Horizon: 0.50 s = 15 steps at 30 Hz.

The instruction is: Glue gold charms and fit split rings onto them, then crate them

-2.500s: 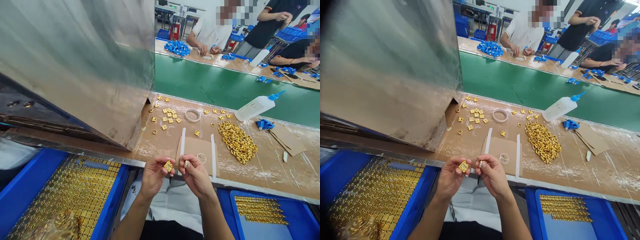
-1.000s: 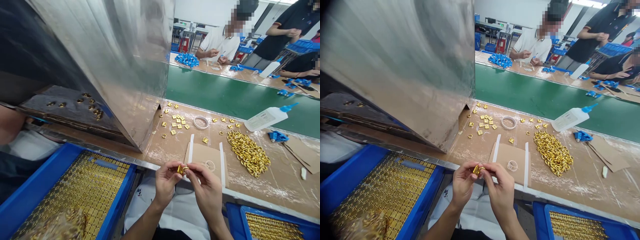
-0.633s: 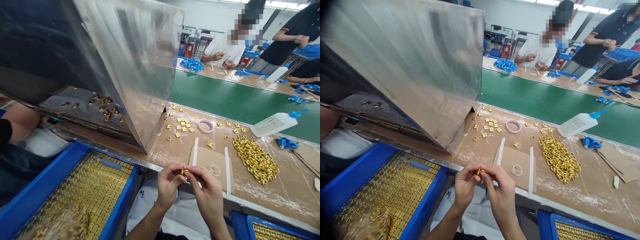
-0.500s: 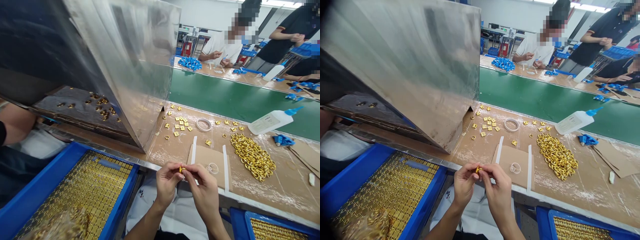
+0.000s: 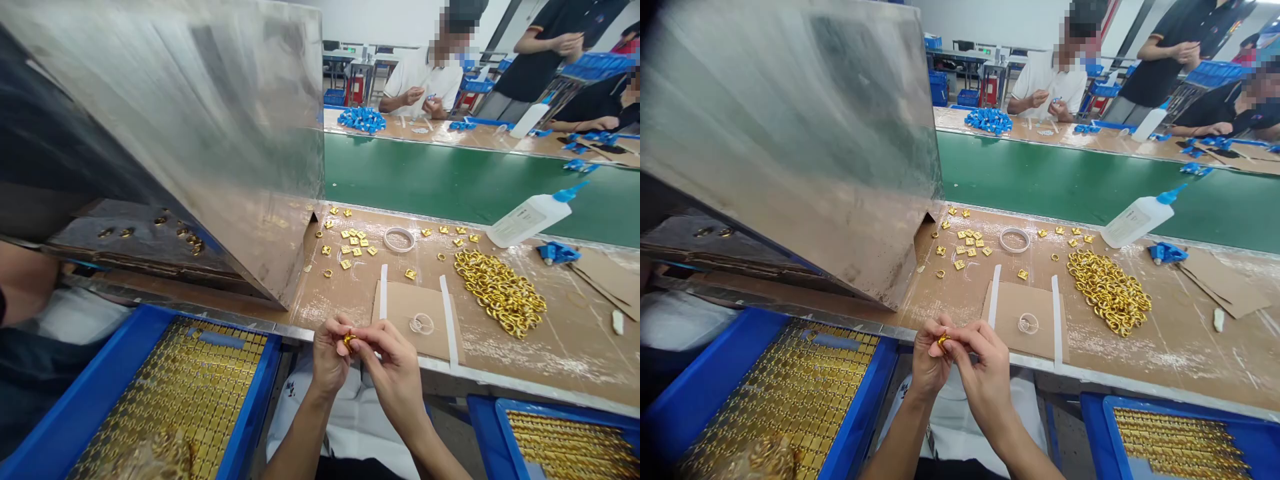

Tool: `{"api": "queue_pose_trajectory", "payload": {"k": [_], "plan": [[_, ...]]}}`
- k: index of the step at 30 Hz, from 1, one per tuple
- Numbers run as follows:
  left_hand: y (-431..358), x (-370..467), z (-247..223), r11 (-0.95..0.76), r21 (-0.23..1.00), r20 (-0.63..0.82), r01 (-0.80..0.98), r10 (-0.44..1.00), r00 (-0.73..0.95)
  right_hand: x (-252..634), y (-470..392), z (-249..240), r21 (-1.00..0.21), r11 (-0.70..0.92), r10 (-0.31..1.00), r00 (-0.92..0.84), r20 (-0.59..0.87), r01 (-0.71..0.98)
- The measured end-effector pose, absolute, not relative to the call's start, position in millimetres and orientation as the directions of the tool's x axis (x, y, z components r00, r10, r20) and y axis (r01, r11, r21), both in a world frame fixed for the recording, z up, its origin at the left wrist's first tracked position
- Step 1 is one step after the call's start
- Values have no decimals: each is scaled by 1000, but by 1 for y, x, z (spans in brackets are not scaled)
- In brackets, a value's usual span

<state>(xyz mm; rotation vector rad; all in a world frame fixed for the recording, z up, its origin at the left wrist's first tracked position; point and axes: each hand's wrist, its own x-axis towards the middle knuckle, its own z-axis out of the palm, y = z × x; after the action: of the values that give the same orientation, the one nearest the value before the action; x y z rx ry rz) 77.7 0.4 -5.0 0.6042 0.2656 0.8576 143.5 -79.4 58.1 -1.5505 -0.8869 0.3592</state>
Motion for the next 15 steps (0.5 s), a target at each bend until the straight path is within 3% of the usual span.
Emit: {"api": "queue_pose_trajectory", "payload": {"k": [6, 15], "plan": [[-5, 80, -2, 572, 550, -87, -609, 764, 639, 143, -81, 58, -915, 46, 703, 638, 315, 401], [-4, 85, 3, 688, 513, -67, -513, 628, 775, 151, -83, 50, -966, 51, 745, 634, 205, 252]]}}
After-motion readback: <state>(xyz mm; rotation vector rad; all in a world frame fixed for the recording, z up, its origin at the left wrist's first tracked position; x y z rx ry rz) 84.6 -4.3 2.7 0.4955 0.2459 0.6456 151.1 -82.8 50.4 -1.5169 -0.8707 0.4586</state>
